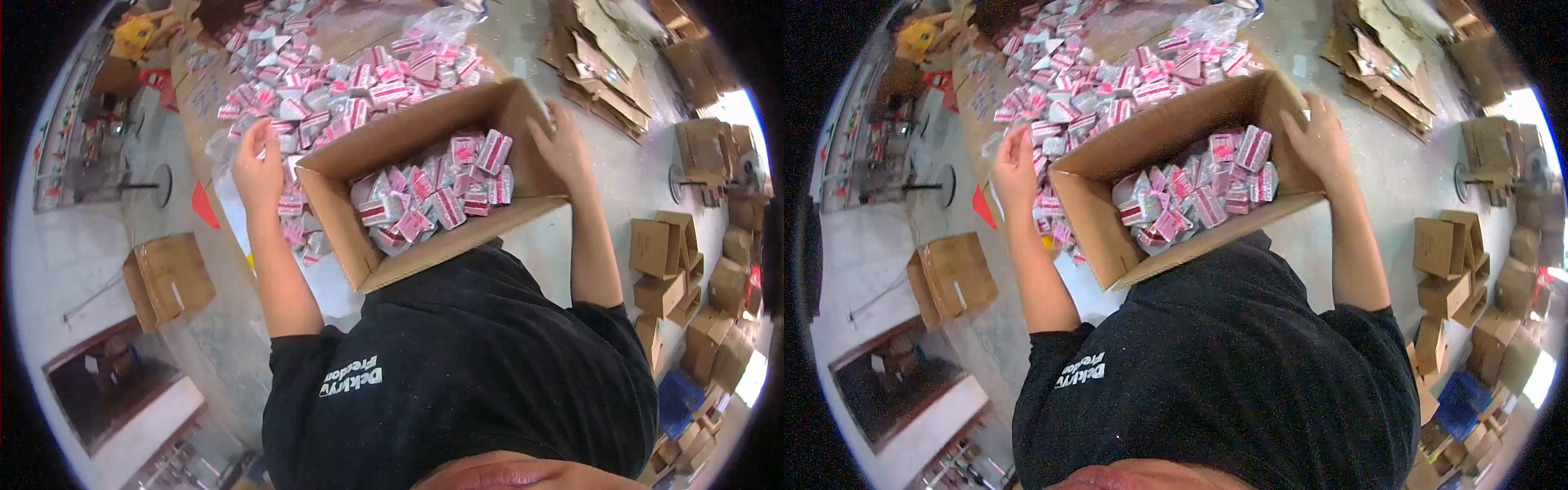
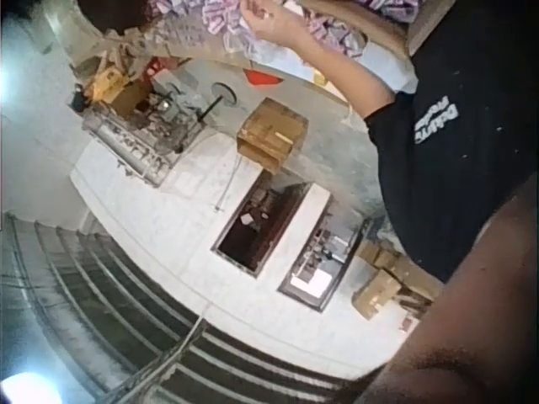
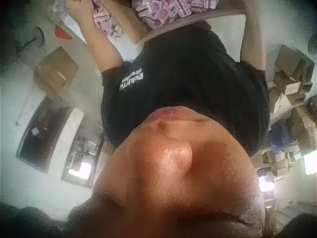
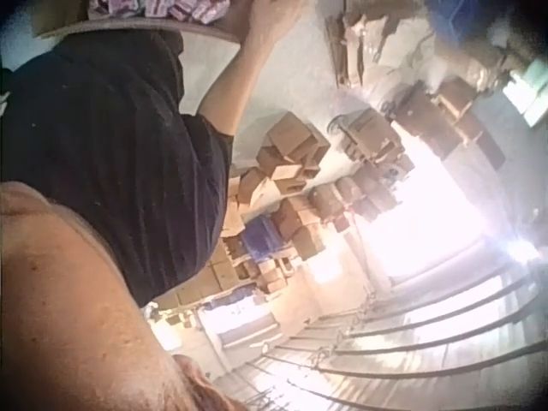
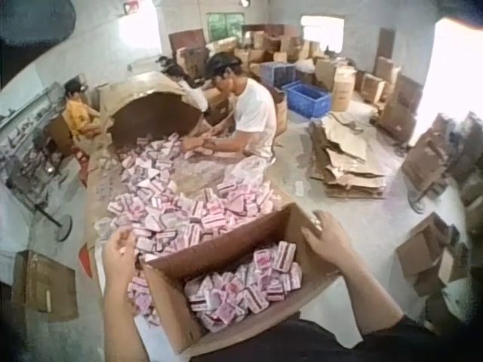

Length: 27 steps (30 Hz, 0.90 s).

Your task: The person packs packaged items into cardboard boxes by hand, covers the items with protective sheets, folds the boxes closed, and seals them using a tape dispenser.

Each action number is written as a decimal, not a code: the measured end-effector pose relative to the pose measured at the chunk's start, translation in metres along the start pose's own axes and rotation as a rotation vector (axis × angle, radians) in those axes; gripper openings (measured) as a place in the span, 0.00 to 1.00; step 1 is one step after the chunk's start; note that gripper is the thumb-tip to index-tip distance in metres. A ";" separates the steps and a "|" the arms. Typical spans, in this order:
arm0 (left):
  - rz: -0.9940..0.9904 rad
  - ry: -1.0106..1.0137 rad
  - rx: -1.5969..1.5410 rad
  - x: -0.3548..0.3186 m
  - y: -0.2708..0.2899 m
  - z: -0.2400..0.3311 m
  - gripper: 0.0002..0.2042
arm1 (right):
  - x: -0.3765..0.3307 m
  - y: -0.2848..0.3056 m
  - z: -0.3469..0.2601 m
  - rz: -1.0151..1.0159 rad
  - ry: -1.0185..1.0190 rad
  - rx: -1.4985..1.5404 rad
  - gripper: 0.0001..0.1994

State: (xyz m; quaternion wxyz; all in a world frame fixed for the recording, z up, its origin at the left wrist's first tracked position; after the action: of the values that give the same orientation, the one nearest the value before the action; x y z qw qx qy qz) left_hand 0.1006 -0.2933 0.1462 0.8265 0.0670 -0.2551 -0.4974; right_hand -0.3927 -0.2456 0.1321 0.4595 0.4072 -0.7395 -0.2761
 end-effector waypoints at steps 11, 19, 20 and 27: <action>-0.060 0.337 0.942 -0.153 0.042 -0.249 0.47 | 0.018 -0.018 -0.028 -0.372 -0.028 -0.003 0.31; 0.034 0.489 0.842 -0.123 0.052 -0.276 0.42 | 0.017 -0.018 -0.024 -0.405 -0.059 0.021 0.30; 0.090 0.418 0.857 -0.121 0.057 -0.284 0.41 | 0.018 -0.020 -0.023 -0.405 -0.051 0.025 0.30; 0.104 0.483 0.425 -0.082 0.051 -0.286 0.32 | 0.018 -0.024 -0.003 -0.426 -0.076 0.096 0.27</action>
State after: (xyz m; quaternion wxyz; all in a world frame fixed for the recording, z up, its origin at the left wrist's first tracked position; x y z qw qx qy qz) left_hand 0.2498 -0.2386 -0.1111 0.8550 0.3411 -0.1527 -0.3598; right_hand -0.3861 -0.2738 0.1231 0.3424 0.5650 -0.6659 -0.3465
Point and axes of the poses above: each hand's wrist, its own x-axis towards the middle knuckle, its own y-axis out of the back of the hand, z = x × y, the point moved 6 cm from there along x, towards the middle knuckle, and after that the axes turned 11 degrees about z, right-handed, at the moved point
